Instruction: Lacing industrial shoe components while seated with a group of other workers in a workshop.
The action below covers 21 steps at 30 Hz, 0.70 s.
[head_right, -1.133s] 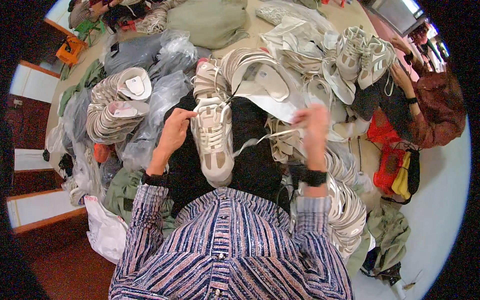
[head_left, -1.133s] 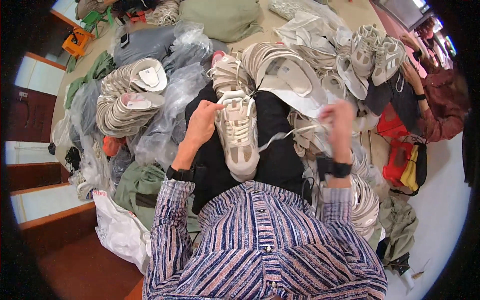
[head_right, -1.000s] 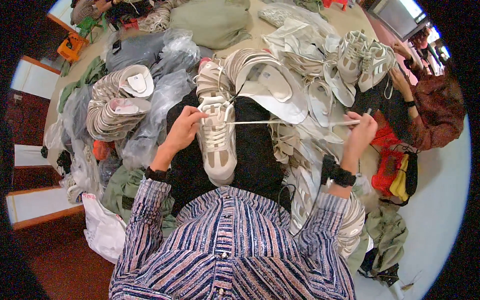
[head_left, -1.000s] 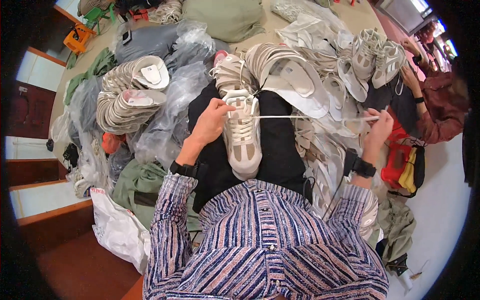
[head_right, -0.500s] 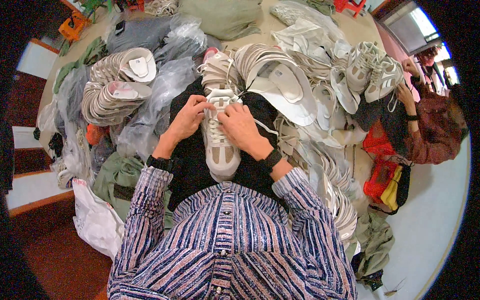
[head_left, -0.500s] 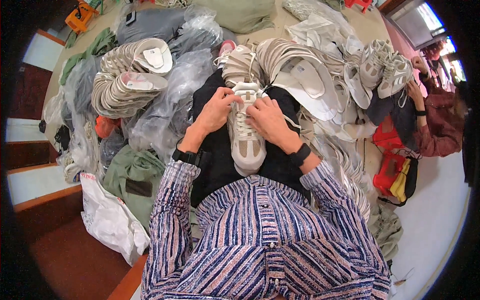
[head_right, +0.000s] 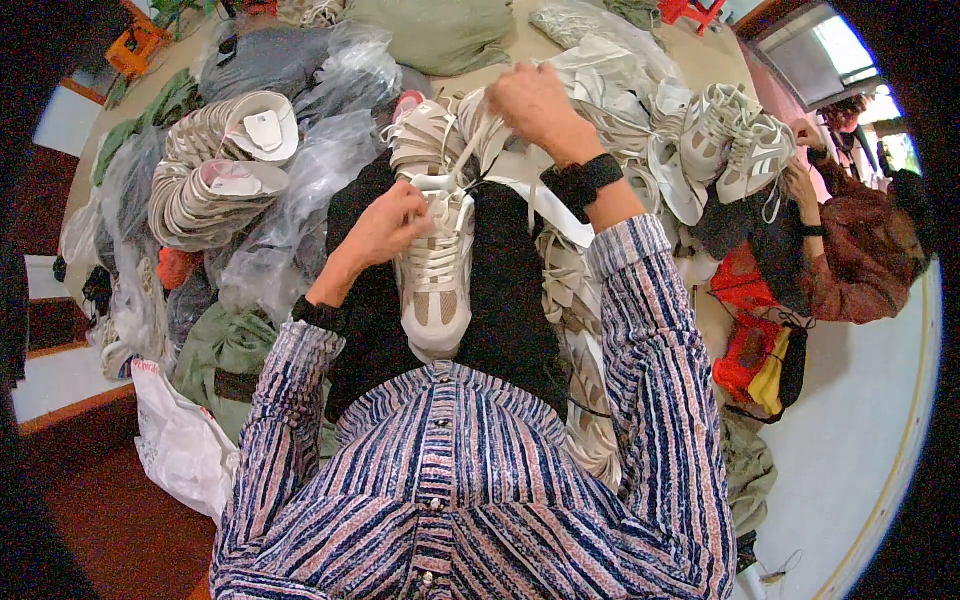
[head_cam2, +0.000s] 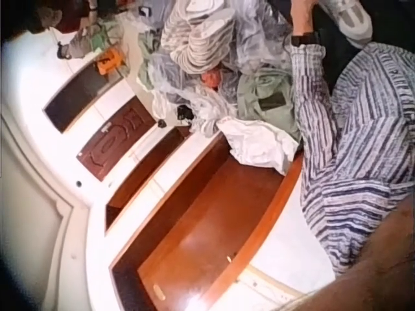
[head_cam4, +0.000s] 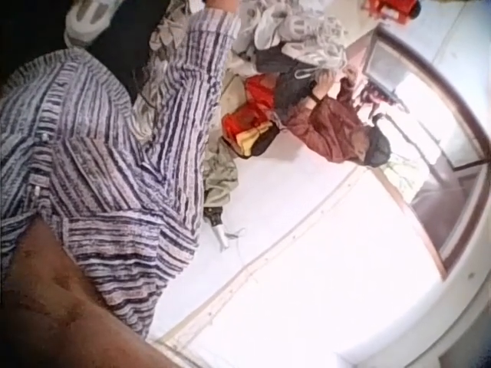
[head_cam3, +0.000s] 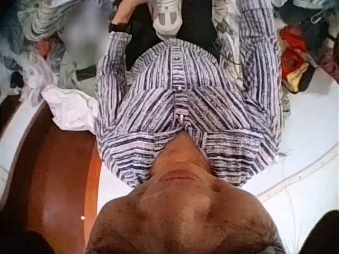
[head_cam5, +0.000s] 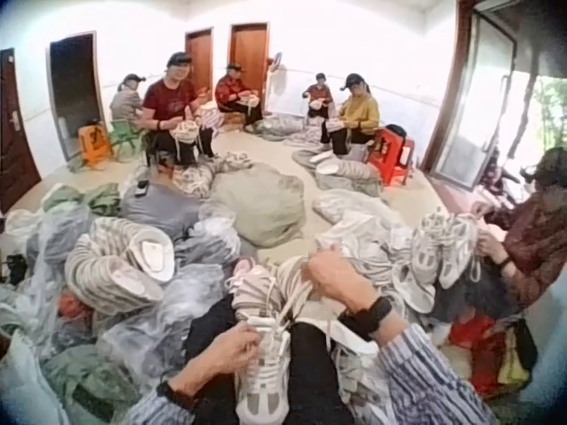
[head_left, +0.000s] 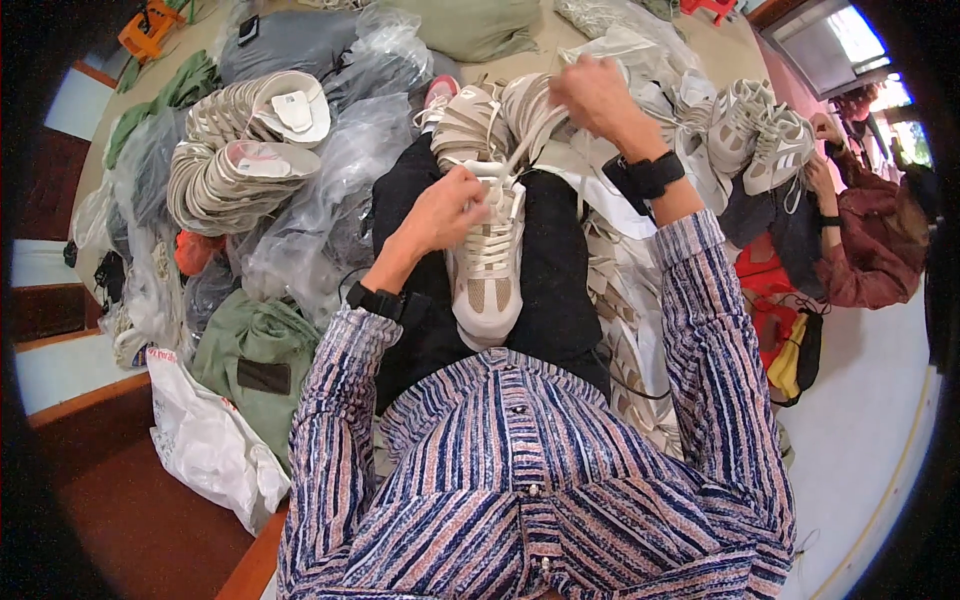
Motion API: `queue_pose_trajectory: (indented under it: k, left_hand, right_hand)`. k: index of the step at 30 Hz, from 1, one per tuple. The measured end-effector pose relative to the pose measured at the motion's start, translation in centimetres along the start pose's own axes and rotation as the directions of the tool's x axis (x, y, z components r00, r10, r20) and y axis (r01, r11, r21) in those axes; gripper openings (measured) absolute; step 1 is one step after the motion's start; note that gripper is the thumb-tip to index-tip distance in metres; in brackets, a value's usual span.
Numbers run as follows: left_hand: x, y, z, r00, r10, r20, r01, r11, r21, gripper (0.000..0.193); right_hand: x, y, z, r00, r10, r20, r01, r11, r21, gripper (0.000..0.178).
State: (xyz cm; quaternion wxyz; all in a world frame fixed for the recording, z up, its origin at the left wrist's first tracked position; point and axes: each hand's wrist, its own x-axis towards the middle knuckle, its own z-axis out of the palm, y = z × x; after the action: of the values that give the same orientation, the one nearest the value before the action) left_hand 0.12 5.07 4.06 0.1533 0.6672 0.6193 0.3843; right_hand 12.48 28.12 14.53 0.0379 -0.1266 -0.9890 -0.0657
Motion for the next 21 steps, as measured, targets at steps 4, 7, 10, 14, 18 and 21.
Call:
queue_pose_trajectory:
  k: [4,7,10,14,18,21]
  left_hand:
    - [0.5,-2.6,0.1,0.705,-0.709,0.026,0.586,0.561,-0.585,0.016]
    - [-1.0,-4.3,-1.7,0.598,-0.800,0.036,0.373,0.239,-0.896,0.017]
    - [-1.6,-3.0,-3.1,0.500,-0.865,-0.045,0.270,0.205,-0.941,0.021]
    - [-3.3,-1.7,-3.0,0.385,-0.843,-0.376,0.405,0.520,-0.752,0.029]
    - [-2.5,1.6,-1.6,0.614,-0.545,-0.572,0.479,0.832,-0.279,0.028]
    - [-1.0,3.5,-0.3,0.802,-0.504,-0.319,0.411,0.854,-0.318,0.018]
  right_hand:
    - [-2.6,-1.7,0.4,0.868,0.116,-0.482,-0.060,0.990,0.129,0.011]
    - [-6.9,-7.8,4.0,0.973,-0.025,-0.231,0.136,0.867,0.480,0.009]
    - [-9.7,-12.3,7.8,0.985,-0.031,-0.170,0.129,0.788,0.602,0.011]
    - [-10.1,-14.0,8.0,0.982,0.169,-0.082,-0.066,0.721,0.690,0.016]
    - [-9.7,-14.3,8.1,0.974,0.224,-0.016,-0.159,0.735,0.660,0.019]
    - [-9.1,-15.1,7.3,0.957,0.258,0.133,-0.282,0.712,0.643,0.019]
